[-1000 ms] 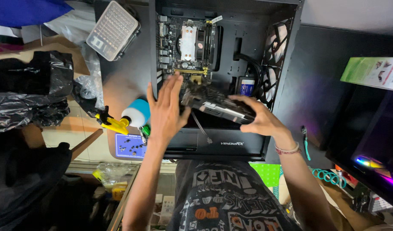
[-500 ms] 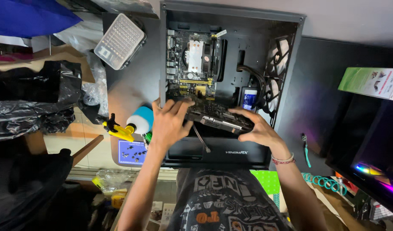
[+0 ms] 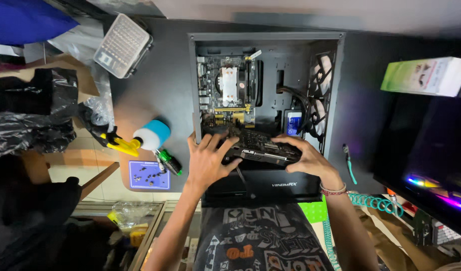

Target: The person installs a graphics card into a desktop computer case, aligning it with the motherboard slot and securing it with screws. They then attach a metal bracket to the rear of the case and organize small parts in a plastic container.

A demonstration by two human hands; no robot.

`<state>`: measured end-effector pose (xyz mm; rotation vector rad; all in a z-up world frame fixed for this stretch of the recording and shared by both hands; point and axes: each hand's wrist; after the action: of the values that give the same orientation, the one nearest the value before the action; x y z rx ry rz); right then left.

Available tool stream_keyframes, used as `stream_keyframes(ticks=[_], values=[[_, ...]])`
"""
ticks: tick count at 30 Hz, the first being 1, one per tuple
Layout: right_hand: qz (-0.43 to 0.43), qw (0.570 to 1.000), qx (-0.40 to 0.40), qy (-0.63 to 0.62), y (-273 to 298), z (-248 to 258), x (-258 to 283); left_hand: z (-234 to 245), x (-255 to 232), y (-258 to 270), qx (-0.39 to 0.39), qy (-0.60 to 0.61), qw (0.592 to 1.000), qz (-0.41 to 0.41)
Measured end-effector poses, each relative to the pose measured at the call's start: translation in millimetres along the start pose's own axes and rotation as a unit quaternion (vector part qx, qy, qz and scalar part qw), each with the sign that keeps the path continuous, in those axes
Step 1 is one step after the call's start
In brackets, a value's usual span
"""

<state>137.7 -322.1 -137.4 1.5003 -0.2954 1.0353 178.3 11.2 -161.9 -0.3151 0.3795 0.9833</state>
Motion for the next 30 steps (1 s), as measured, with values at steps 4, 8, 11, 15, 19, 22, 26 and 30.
stream_keyframes(ticks=[4, 8, 11, 15, 19, 22, 26, 30], values=[[0.010, 1.000, 0.005, 0.005, 26.0, 6.8, -36.6, -12.9, -32.9, 13.8, -0.013, -0.004, 1.000, 0.000], [0.003, 1.000, 0.010, -0.012, 58.6, 12.6, -60.7, -28.1, -71.0, 29.7, -0.019, -0.001, 1.000, 0.005], [0.004, 1.000, 0.009, -0.022, 79.7, 18.2, -79.6, -40.0, -93.0, 38.3, -0.023, -0.006, 1.000, -0.007], [0.034, 0.999, 0.004, -0.027, 99.6, 23.7, -112.7, -58.6, -113.4, 52.3, -0.024, -0.011, 0.999, -0.017], [0.047, 0.998, 0.001, -0.029, 109.7, 27.8, -133.3, -68.4, -125.8, 53.3, -0.027, -0.017, 0.999, -0.020], [0.063, 0.996, -0.010, -0.058, 107.1, 30.8, -145.8, -72.6, -123.5, 46.8, -0.042, -0.028, 0.998, -0.029], [0.063, 0.990, -0.050, -0.113, 101.5, 27.3, -142.7, -65.7, -119.3, 34.4, -0.054, 0.008, 0.998, -0.034], [0.055, 0.985, -0.073, -0.143, 83.7, 32.3, -146.6, -69.7, -112.5, 18.6, -0.056, 0.000, 0.998, -0.033]])
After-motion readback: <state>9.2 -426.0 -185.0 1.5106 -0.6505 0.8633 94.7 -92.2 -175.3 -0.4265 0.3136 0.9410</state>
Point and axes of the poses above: each hand's wrist, its own y-axis away from the middle knuckle, its own z-axis out of the back of the hand, x = y × z, and after that the axes turned 2 degrees about y, right-handed
